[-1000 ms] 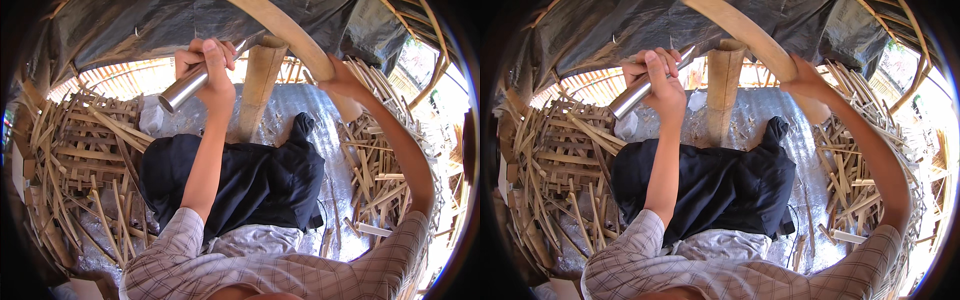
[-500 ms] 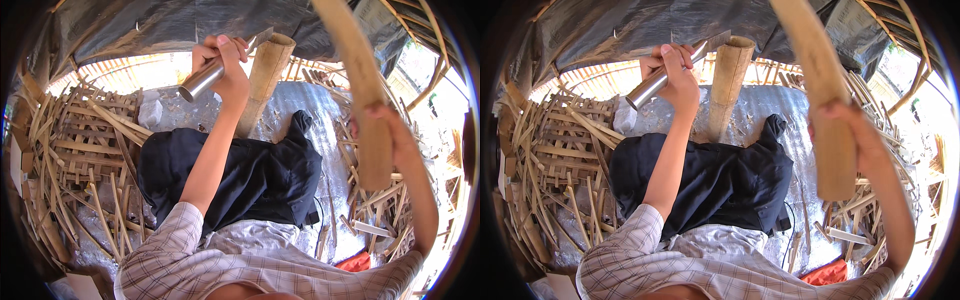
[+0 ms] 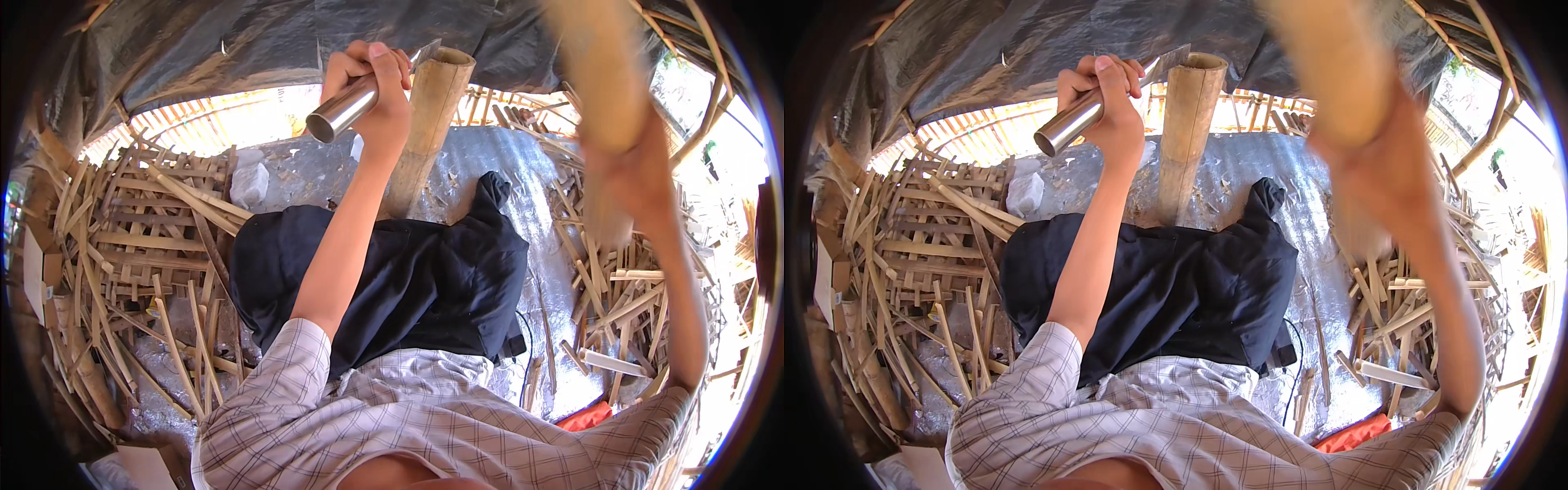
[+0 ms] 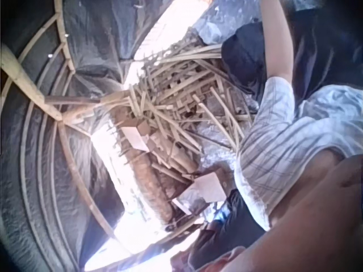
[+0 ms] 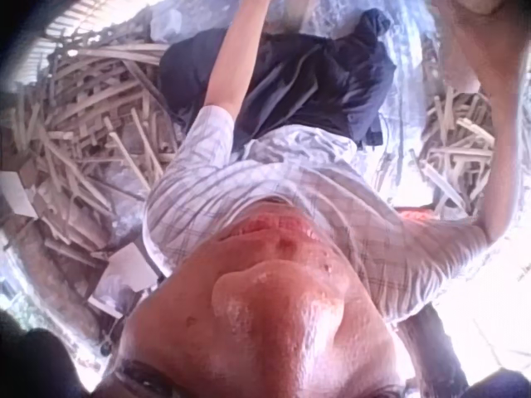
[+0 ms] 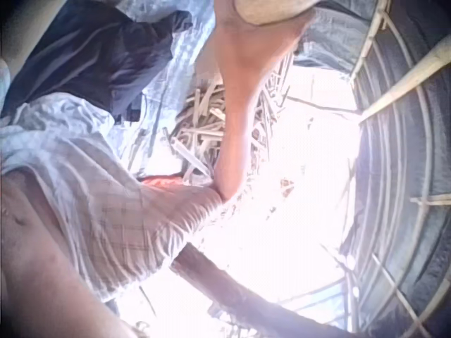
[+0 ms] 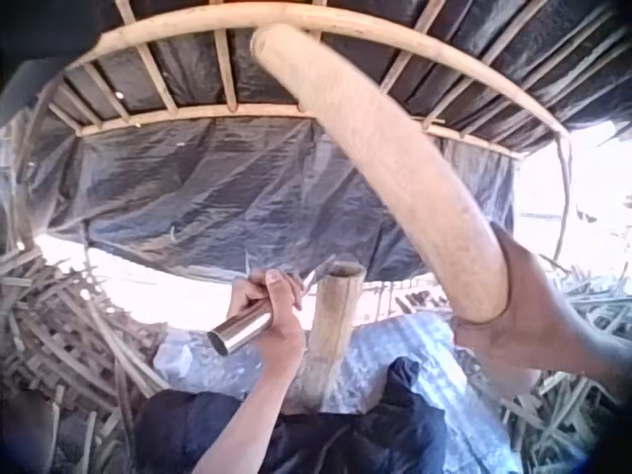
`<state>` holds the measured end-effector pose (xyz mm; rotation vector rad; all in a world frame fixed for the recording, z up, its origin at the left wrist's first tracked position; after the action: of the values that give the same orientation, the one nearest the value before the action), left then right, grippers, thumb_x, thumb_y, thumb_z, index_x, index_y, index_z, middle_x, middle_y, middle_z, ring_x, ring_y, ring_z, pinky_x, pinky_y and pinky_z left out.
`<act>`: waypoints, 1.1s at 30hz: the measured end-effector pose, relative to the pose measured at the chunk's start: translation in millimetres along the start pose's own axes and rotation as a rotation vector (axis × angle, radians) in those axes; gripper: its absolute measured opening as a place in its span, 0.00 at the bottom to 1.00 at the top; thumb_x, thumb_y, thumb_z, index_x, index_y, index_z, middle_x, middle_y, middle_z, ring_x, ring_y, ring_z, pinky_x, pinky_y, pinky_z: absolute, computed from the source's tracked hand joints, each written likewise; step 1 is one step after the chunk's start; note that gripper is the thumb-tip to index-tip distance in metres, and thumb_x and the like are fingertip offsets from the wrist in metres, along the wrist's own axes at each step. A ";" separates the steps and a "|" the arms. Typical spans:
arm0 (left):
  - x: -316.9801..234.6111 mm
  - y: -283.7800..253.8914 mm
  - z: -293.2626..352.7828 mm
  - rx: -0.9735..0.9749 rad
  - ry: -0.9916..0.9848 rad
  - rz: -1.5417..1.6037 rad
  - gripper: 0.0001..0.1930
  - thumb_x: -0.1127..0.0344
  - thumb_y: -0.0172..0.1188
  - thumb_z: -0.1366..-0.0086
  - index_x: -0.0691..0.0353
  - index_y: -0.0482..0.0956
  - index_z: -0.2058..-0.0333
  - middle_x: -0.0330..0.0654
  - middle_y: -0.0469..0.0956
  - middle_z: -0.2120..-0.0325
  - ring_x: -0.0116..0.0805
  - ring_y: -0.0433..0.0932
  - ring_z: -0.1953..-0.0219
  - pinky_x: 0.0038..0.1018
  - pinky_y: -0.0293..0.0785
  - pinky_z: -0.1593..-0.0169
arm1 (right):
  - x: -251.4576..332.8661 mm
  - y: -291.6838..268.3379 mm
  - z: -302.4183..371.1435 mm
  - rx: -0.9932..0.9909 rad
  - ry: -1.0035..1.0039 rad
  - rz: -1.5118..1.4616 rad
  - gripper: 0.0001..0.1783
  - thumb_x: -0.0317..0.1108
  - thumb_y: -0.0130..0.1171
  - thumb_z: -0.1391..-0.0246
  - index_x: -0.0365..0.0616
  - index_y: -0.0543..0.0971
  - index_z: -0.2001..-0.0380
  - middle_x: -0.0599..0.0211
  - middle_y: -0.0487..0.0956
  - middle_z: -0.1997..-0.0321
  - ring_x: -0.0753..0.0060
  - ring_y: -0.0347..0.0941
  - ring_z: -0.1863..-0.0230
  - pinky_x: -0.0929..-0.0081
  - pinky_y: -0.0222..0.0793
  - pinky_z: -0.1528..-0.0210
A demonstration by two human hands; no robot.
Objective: The person uses a chisel to carve and shape a piece of bamboo, occasionally striking the tool with a wooden mallet.
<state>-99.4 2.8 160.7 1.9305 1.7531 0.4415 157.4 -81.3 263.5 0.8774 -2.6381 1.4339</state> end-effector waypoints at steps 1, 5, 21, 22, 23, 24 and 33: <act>-0.5 -7.1 0.1 -0.048 -0.008 0.020 0.17 0.74 0.55 0.28 0.57 0.54 0.72 0.40 0.66 0.81 0.29 0.67 0.82 0.36 0.73 0.70 | 1.8 32.0 14.6 0.232 0.064 0.011 0.37 0.33 0.69 0.61 0.33 0.72 0.45 0.49 0.81 0.51 0.60 0.79 0.50 0.66 0.72 0.45; 4.3 -45.6 -3.1 -0.186 -0.010 0.127 0.16 0.76 0.55 0.30 0.58 0.55 0.72 0.40 0.68 0.78 0.27 0.65 0.81 0.36 0.72 0.68 | -82.8 75.2 46.6 0.371 0.255 -0.139 0.42 0.33 0.71 0.65 0.30 0.70 0.43 0.49 0.79 0.52 0.59 0.78 0.51 0.66 0.71 0.45; 17.3 -41.9 -6.8 -0.144 0.010 0.092 0.17 0.76 0.54 0.28 0.58 0.54 0.73 0.42 0.69 0.80 0.29 0.68 0.83 0.35 0.73 0.71 | -24.6 -55.6 -17.3 -0.026 0.218 -0.350 0.33 0.42 0.69 0.55 0.35 0.75 0.47 0.60 0.82 0.62 0.68 0.80 0.66 0.71 0.75 0.61; 15.5 -40.0 -7.6 -0.148 -0.004 0.086 0.17 0.76 0.54 0.29 0.58 0.54 0.72 0.42 0.68 0.81 0.29 0.66 0.83 0.36 0.73 0.70 | -20.8 -74.6 -27.7 -0.119 0.139 -0.293 0.32 0.44 0.69 0.53 0.34 0.76 0.49 0.59 0.82 0.61 0.68 0.80 0.64 0.71 0.75 0.60; 14.8 -38.8 -9.3 -0.150 -0.016 0.078 0.17 0.75 0.54 0.29 0.58 0.54 0.72 0.42 0.67 0.82 0.29 0.65 0.83 0.37 0.73 0.69 | -16.3 -82.0 -33.8 -0.211 0.084 -0.283 0.31 0.44 0.69 0.52 0.33 0.76 0.50 0.58 0.83 0.60 0.68 0.81 0.62 0.70 0.76 0.59; 15.6 -38.0 -9.0 -0.158 -0.016 0.083 0.17 0.75 0.54 0.29 0.58 0.54 0.72 0.42 0.67 0.82 0.29 0.65 0.83 0.37 0.73 0.69 | -10.6 -90.0 -38.7 -0.302 0.033 -0.259 0.30 0.44 0.70 0.51 0.33 0.77 0.51 0.58 0.83 0.59 0.68 0.82 0.61 0.70 0.77 0.58; 26.9 -60.2 10.8 -0.241 0.069 0.086 0.16 0.75 0.53 0.27 0.61 0.57 0.73 0.42 0.71 0.82 0.29 0.69 0.83 0.31 0.71 0.73 | -36.7 89.1 9.7 0.347 0.003 0.066 0.39 0.29 0.69 0.62 0.36 0.71 0.42 0.54 0.80 0.54 0.59 0.78 0.53 0.65 0.72 0.47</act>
<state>-140.2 31.1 116.0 1.8421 1.5809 0.7236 148.1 -34.0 179.5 0.8115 -2.4772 1.9462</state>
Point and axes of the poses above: each hand's wrist, its own z-axis away from the middle knuckle, its own y-axis out of the palm, x = y × z, the point moved 9 cm from there along -z, towards the middle knuckle
